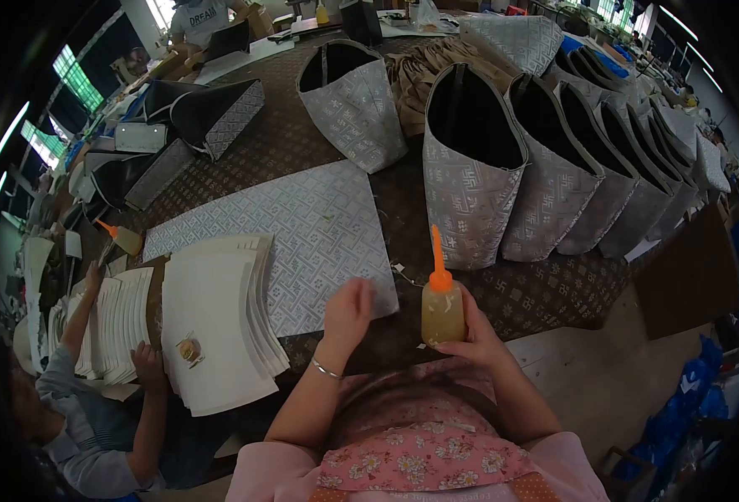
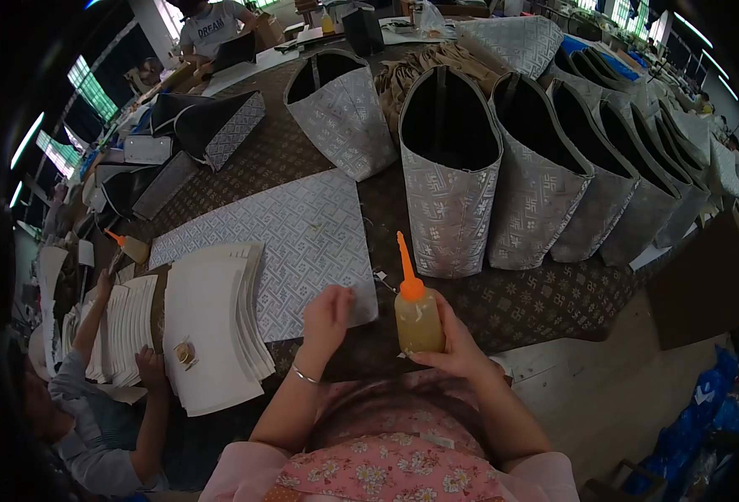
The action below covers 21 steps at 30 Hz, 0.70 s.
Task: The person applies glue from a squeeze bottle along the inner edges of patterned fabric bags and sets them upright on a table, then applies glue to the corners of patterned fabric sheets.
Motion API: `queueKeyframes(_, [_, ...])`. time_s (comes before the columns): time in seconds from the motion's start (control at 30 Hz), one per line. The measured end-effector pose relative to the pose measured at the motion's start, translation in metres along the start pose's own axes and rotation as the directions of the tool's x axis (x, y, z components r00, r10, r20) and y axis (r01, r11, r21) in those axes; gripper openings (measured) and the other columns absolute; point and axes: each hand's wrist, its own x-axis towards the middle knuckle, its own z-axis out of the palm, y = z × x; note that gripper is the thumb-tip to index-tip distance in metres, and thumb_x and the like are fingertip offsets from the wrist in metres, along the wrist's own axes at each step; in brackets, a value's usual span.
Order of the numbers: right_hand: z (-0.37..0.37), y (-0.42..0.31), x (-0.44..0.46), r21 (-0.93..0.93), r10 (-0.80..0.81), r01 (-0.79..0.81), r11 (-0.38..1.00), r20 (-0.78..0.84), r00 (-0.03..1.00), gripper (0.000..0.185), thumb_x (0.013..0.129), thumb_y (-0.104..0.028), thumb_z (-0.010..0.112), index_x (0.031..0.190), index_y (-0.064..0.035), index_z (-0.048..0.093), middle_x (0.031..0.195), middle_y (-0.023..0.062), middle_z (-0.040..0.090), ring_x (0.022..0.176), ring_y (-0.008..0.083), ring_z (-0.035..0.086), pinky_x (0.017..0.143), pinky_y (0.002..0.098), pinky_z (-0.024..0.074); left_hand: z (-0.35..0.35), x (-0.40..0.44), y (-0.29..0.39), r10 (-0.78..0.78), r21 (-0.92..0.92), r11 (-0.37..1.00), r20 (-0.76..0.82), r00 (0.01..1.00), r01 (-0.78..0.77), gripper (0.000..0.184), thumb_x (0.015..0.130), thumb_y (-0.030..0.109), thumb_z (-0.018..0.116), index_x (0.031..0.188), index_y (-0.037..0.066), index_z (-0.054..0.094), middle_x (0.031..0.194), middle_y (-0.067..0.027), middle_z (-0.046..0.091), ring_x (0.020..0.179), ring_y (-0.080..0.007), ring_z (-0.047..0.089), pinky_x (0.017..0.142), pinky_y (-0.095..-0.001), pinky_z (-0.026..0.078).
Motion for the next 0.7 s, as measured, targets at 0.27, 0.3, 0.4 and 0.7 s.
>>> queueKeyframes(0.27, [0.006,0.001,0.005,-0.026,0.029,-0.029,0.999,-0.025,0.999,0.093,0.072,-0.017,0.073,0.140,-0.0021,0.011,0.133,0.0093,0.035,0.122,0.0170,0.035,0.101,0.0321,0.0295,-0.010,0.003,0.032,0.236,0.162,0.955,0.089,0.968,-0.248,0.014,0.076,0.015,0.063,0.083,0.005,0.055,0.091,-0.0115,0.060,0.081,-0.0297,0.059,0.066,-0.0356,0.049])
queueKeyframes(0.3, [0.005,0.002,0.005,-0.029,0.027,-0.028,0.999,-0.026,0.999,0.093,0.072,-0.017,0.073,0.140,-0.0021,0.011,0.133,0.0093,0.035,0.122,0.0170,0.035,0.101,0.0321,0.0295,-0.004,0.003,0.036,0.329,0.290,0.895,0.085,0.940,-0.340,0.014,0.076,0.016,0.064,0.082,0.006,0.055,0.089,-0.0105,0.060,0.081,-0.0291,0.059,0.065,-0.0354,0.049])
queueKeyframes(0.4, [0.006,0.001,0.006,-0.127,-0.022,0.019,0.992,-0.027,0.999,0.091,0.073,-0.019,0.072,0.139,-0.0022,0.012,0.132,0.0098,0.035,0.122,0.0175,0.035,0.101,0.0323,0.0297,0.003,-0.003,0.032,0.244,0.372,0.883,0.159,0.957,-0.287,0.016,0.075,0.017,0.064,0.083,0.007,0.055,0.089,-0.0096,0.059,0.084,-0.0290,0.058,0.068,-0.0356,0.049])
queueKeyframes(0.7, [0.024,-0.014,0.011,-0.199,-0.022,0.001,0.980,-0.099,0.995,0.087,0.074,-0.018,0.070,0.140,-0.0044,0.016,0.128,0.0114,0.042,0.119,0.0179,0.040,0.100,0.0326,0.0311,-0.024,0.013,-0.041,-0.750,-0.923,0.318,-0.103,0.653,0.219,0.036,0.095,0.023,0.038,0.123,0.001,0.045,0.117,-0.0135,0.053,0.106,-0.0243,0.052,0.092,-0.0363,0.043])
